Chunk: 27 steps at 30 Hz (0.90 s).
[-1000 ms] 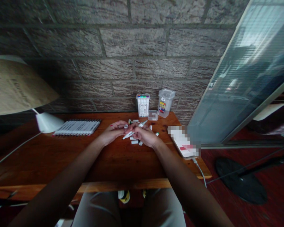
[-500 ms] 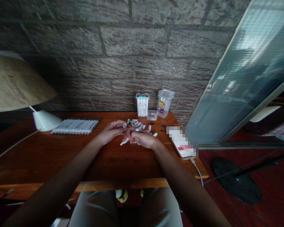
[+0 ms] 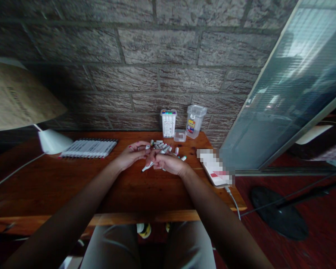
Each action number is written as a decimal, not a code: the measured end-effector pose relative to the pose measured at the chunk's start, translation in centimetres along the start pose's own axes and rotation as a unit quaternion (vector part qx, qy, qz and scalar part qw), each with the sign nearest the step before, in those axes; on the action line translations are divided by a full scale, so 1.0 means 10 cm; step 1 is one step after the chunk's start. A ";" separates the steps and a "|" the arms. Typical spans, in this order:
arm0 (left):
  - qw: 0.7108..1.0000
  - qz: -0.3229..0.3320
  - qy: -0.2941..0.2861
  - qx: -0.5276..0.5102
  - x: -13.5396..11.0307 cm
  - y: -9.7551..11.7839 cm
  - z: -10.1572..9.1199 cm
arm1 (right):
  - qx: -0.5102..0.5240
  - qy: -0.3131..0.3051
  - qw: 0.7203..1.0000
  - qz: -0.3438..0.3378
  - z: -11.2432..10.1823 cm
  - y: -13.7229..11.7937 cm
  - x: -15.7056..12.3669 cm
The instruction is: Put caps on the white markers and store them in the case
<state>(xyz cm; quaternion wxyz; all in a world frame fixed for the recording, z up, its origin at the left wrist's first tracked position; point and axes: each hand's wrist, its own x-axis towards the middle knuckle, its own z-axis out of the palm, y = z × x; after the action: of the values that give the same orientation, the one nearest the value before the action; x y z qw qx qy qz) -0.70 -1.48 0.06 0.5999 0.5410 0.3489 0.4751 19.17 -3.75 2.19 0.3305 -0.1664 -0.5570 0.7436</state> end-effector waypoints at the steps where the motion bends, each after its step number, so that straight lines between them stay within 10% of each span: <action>1: 1.000 -0.005 0.000 0.002 0.00 0.00 0.00 | 0.007 0.005 1.000 0.001 0.00 -0.01 0.00; 27: 0.998 -0.002 -0.043 0.036 -0.04 0.04 0.05 | 0.231 0.229 0.941 -0.092 -0.12 -0.16 0.05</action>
<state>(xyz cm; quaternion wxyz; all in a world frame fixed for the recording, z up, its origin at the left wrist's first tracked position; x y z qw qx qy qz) -0.42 -2.00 0.46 0.5955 0.5817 0.3403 0.4373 20.07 -2.32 3.39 0.5454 -0.1997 -0.2919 0.7599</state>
